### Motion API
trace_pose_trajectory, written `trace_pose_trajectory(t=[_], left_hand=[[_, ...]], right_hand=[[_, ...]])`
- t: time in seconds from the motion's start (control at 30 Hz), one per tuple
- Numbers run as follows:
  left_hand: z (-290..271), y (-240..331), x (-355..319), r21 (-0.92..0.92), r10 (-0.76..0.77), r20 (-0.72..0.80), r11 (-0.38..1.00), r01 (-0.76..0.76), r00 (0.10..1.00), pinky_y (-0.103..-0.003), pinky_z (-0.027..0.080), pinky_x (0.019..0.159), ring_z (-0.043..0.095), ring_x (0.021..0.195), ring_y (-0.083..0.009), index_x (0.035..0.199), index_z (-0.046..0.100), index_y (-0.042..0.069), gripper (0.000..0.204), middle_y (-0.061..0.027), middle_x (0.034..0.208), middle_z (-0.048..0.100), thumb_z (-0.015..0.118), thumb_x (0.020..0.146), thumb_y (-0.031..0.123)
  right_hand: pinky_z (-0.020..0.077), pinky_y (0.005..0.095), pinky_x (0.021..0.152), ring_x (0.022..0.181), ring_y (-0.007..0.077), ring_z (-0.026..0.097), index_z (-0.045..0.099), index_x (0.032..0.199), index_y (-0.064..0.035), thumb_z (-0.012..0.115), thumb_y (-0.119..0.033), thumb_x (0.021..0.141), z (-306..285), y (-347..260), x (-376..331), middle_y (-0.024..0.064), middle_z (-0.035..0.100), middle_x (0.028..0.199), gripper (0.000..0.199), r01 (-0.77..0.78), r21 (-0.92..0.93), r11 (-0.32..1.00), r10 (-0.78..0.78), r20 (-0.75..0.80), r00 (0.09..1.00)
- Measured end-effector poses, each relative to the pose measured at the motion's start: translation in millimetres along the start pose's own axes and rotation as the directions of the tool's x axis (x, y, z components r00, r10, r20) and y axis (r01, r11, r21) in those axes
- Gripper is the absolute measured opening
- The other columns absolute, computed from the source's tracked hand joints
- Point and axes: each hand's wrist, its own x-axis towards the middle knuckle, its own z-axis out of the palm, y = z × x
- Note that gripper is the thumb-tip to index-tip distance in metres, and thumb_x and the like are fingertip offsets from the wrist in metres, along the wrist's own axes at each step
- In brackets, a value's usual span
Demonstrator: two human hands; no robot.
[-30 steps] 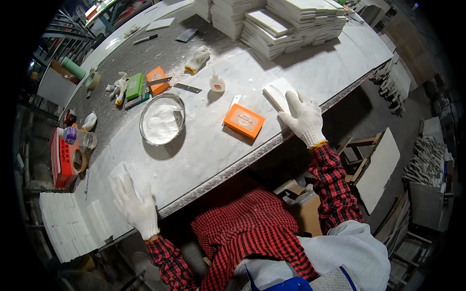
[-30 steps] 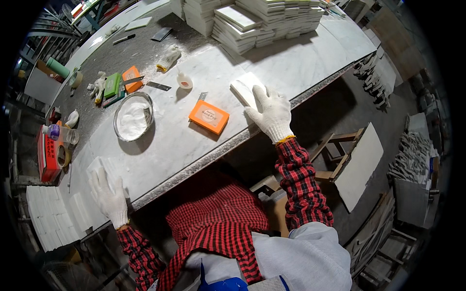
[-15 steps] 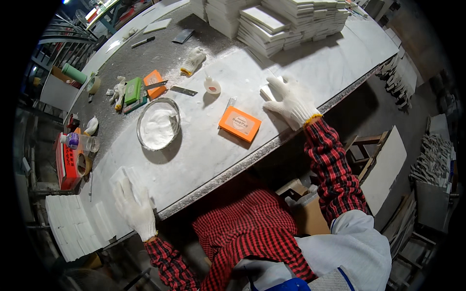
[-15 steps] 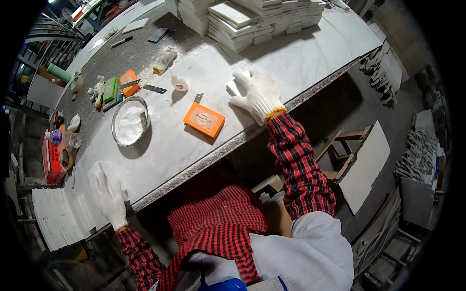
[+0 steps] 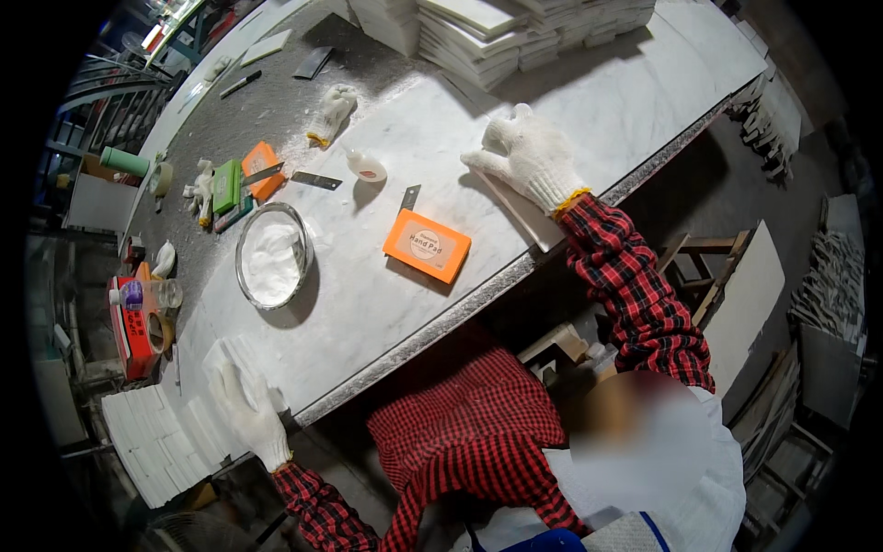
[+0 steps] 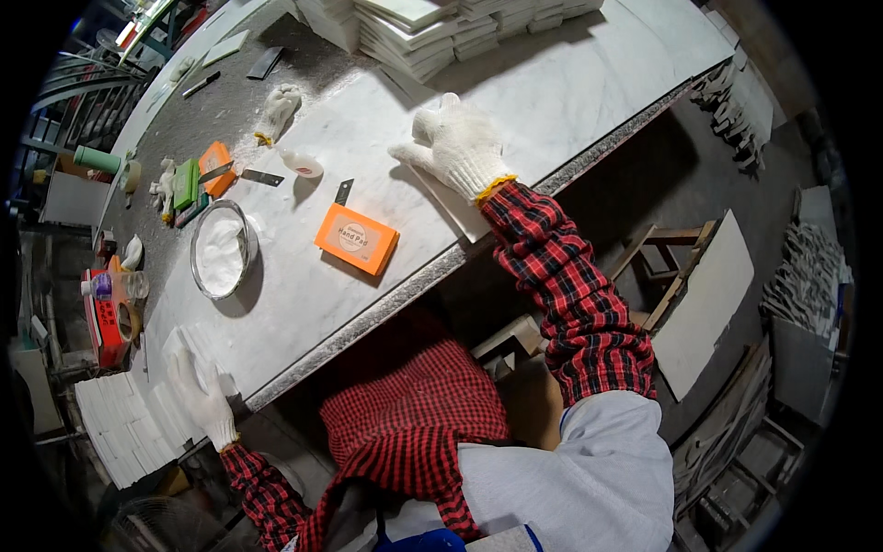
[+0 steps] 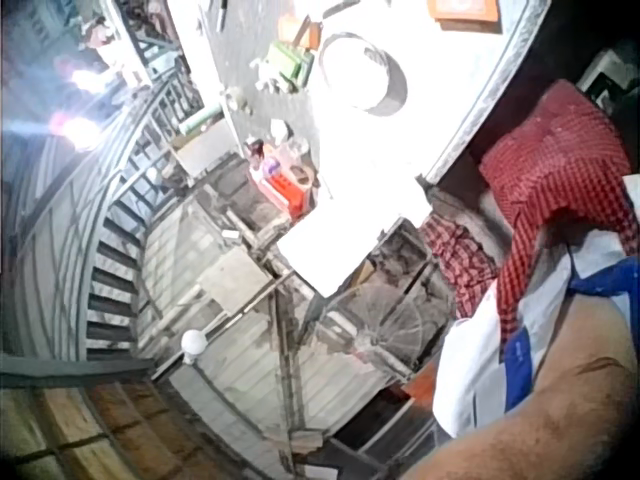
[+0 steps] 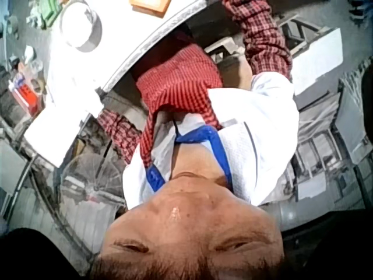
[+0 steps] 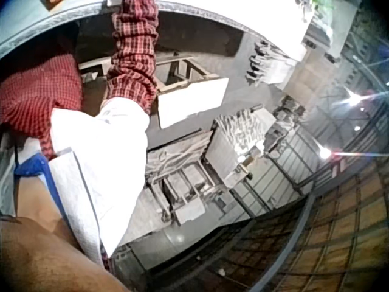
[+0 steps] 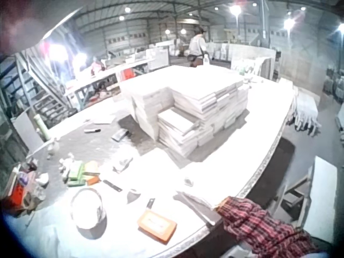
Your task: The person joins white rectangular blocks using a white paste and a small bottle of liquid, then scrapes excess paste from the seams with a metal tool. They repeat this process for multiple blocks, stacking the joined pieces on the table.
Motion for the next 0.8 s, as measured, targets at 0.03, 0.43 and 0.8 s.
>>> trace_pose_trajectory(t=[0.03, 0.43, 0.8], left_hand=[[0, 1, 0, -0.002, -0.005, 0.002, 1.0, 0.005, 1.0, -0.043, 0.033, 0.115, 0.042, 0.141, -0.0374, 0.14, 0.056, 0.001, 0.05, -0.0236, 0.152, 0.044, 0.067, 0.095, 0.021], [4, -13, 2, 0.029, 0.05, -0.02, 0.998, -0.049, 0.999, -0.045, 0.03, 0.118, 0.038, 0.144, -0.0375, 0.142, 0.054, 0.003, 0.056, -0.0226, 0.152, 0.045, 0.07, 0.092, 0.024], [-25, -5, -22, 0.091, -0.164, 0.05, 0.983, 0.159, 0.985, -0.047, 0.033, 0.116, 0.034, 0.143, -0.0401, 0.149, 0.043, 0.01, 0.086, -0.0217, 0.152, 0.044, 0.08, 0.078, 0.038]], right_hand=[[0.053, 0.0441, 0.078, 0.087, 0.0334, 0.064, 0.07, 0.093, -0.0098, 0.071, -0.053, 0.086, 2, 2, 1, 0.0172, 0.06, 0.1, 0.044, 0.003, 0.009, 1.0, -0.003, -0.006, 1.0], [0.0551, 0.044, 0.081, 0.097, 0.0367, 0.067, 0.065, 0.125, -0.0175, 0.055, -0.013, 0.097, 23, 45, -5, 0.0203, 0.067, 0.11, 0.031, -0.058, 0.29, 0.955, 0.11, -0.167, 0.98], [0.0506, 0.0337, 0.095, 0.104, 0.0244, 0.066, 0.067, 0.118, 0.0041, 0.058, -0.001, 0.098, -37, 7, -178, 0.0137, 0.07, 0.112, 0.023, -0.138, 0.324, 0.936, 0.273, -0.42, 0.866]])
